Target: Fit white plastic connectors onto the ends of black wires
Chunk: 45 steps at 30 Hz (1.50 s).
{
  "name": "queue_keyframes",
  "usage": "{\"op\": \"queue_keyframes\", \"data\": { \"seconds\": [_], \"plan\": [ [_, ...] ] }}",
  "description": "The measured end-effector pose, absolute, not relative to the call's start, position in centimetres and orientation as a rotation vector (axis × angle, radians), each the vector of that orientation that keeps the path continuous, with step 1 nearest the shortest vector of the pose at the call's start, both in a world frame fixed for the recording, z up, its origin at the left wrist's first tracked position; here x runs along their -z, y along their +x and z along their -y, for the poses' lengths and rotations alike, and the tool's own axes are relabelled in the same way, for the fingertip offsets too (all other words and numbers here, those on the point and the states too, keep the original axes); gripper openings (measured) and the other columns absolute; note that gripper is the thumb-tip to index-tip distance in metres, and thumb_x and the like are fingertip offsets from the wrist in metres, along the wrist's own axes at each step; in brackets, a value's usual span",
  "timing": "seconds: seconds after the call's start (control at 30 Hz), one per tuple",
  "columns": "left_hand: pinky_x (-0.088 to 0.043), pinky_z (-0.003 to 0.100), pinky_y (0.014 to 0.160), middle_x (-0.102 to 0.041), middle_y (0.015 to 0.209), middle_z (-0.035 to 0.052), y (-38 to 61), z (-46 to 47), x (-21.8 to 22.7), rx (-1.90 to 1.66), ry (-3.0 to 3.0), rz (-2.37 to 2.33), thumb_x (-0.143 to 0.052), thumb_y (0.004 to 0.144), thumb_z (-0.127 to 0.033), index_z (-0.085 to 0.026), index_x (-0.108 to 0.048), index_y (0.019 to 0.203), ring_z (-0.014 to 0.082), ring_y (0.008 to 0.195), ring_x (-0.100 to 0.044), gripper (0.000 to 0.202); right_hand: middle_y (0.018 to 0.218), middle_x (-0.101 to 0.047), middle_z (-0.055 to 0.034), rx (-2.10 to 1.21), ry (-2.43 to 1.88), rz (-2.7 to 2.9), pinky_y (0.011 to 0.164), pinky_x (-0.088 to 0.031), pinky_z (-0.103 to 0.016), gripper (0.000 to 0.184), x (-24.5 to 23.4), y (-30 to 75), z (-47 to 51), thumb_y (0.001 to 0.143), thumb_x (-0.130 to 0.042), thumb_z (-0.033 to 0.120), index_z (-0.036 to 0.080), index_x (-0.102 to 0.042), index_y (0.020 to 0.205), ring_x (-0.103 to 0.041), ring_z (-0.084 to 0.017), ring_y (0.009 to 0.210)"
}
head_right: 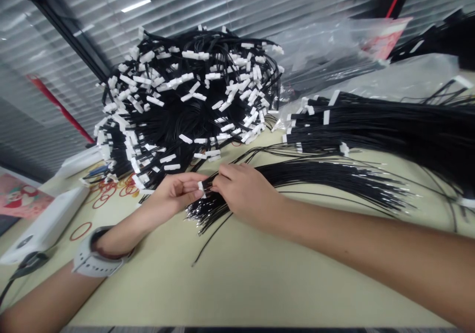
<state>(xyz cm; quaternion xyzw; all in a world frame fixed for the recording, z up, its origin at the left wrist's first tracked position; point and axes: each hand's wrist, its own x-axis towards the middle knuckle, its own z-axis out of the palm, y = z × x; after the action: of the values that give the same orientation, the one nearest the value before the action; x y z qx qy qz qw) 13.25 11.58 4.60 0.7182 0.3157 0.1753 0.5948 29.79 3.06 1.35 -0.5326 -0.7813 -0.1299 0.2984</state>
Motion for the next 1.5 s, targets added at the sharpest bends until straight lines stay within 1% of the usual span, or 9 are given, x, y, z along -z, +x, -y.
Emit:
{"op": "queue_keyframes", "data": {
  "seconds": [0.2,0.37,0.43,0.6,0.73,0.93,1.1,1.5],
  "plan": [
    [-0.049,0.029,0.08,-0.072,0.083,0.0047,13.27,-11.2,-4.69,-0.406,1.697,-0.751,-0.06,0.072,-0.005,-0.011,-0.061,0.096,0.0146,0.08,-0.065,0.025,0.072,-0.049,-0.0042,0.354,-1.41,2.108,0.063,-0.036,-0.029,0.027,-1.13,29.75,-3.29,0.089,-0.039,0.015,0.012,-0.06,0.074,-0.042,-0.014,0.062],
    [-0.05,0.028,0.076,-0.071,0.078,0.0052,13.36,-10.92,-4.59,-0.434,1.736,-0.778,-0.062,0.07,-0.005,-0.009,-0.063,0.096,0.0148,0.076,-0.065,0.026,0.071,-0.05,-0.0047,0.356,-1.383,2.112,0.062,-0.036,-0.029,0.029,-1.22,29.62,-3.29,0.09,-0.037,0.015,0.011,-0.059,0.071,-0.041,-0.014,0.06],
    [-0.05,0.028,0.076,-0.071,0.077,0.0049,13.44,-10.88,-4.62,-0.442,1.731,-0.795,-0.063,0.07,-0.004,-0.009,-0.063,0.096,0.0147,0.076,-0.065,0.027,0.072,-0.05,-0.0044,0.3,-1.402,2.097,0.061,-0.036,-0.029,0.029,-1.33,29.61,-3.23,0.09,-0.037,0.017,0.012,-0.059,0.072,-0.042,-0.013,0.06],
    [-0.05,0.027,0.075,-0.071,0.078,0.0045,13.44,-11.08,-4.8,-0.419,1.67,-0.799,-0.061,0.071,-0.002,-0.01,-0.063,0.096,0.0138,0.073,-0.066,0.026,0.074,-0.05,-0.0025,0.039,-1.478,2.017,0.061,-0.037,-0.027,0.023,-1.72,29.78,-3.0,0.089,-0.039,0.018,0.013,-0.057,0.077,-0.047,-0.012,0.064],
    [-0.05,0.027,0.075,-0.071,0.078,0.0047,13.32,-11.22,-4.93,-0.39,1.666,-0.803,-0.059,0.072,-0.001,-0.01,-0.064,0.097,0.0139,0.074,-0.066,0.026,0.074,-0.051,-0.0017,-0.032,-1.466,1.996,0.062,-0.038,-0.025,0.021,-1.91,30.0,-2.85,0.088,-0.041,0.017,0.013,-0.058,0.076,-0.049,-0.012,0.066],
    [-0.05,0.03,0.076,-0.071,0.079,0.0051,13.38,-11.16,-4.97,-0.384,1.693,-0.806,-0.06,0.072,-0.003,-0.01,-0.064,0.098,0.0152,0.076,-0.066,0.027,0.074,-0.052,-0.0018,-0.037,-1.46,1.997,0.06,-0.037,-0.025,0.021,-1.97,29.92,-2.73,0.088,-0.042,0.018,0.013,-0.059,0.077,-0.049,-0.011,0.064],
    [-0.051,0.031,0.078,-0.072,0.081,0.0055,13.32,-11.17,-4.77,-0.388,1.72,-0.794,-0.06,0.073,-0.004,-0.011,-0.064,0.098,0.0165,0.079,-0.066,0.027,0.074,-0.052,-0.0029,0.023,-1.444,2.034,0.061,-0.037,-0.026,0.022,-1.82,29.82,-2.88,0.088,-0.041,0.019,0.013,-0.059,0.077,-0.048,-0.012,0.063],
    [-0.051,0.031,0.078,-0.071,0.078,0.0051,13.35,-11.03,-4.85,-0.397,1.726,-0.804,-0.061,0.071,-0.004,-0.01,-0.063,0.096,0.0157,0.077,-0.066,0.026,0.073,-0.052,-0.0022,0.043,-1.352,2.063,0.059,-0.037,-0.024,0.024,-1.68,29.95,-2.98,0.088,-0.041,0.018,0.012,-0.058,0.074,-0.045,-0.01,0.061]
  ]
}}
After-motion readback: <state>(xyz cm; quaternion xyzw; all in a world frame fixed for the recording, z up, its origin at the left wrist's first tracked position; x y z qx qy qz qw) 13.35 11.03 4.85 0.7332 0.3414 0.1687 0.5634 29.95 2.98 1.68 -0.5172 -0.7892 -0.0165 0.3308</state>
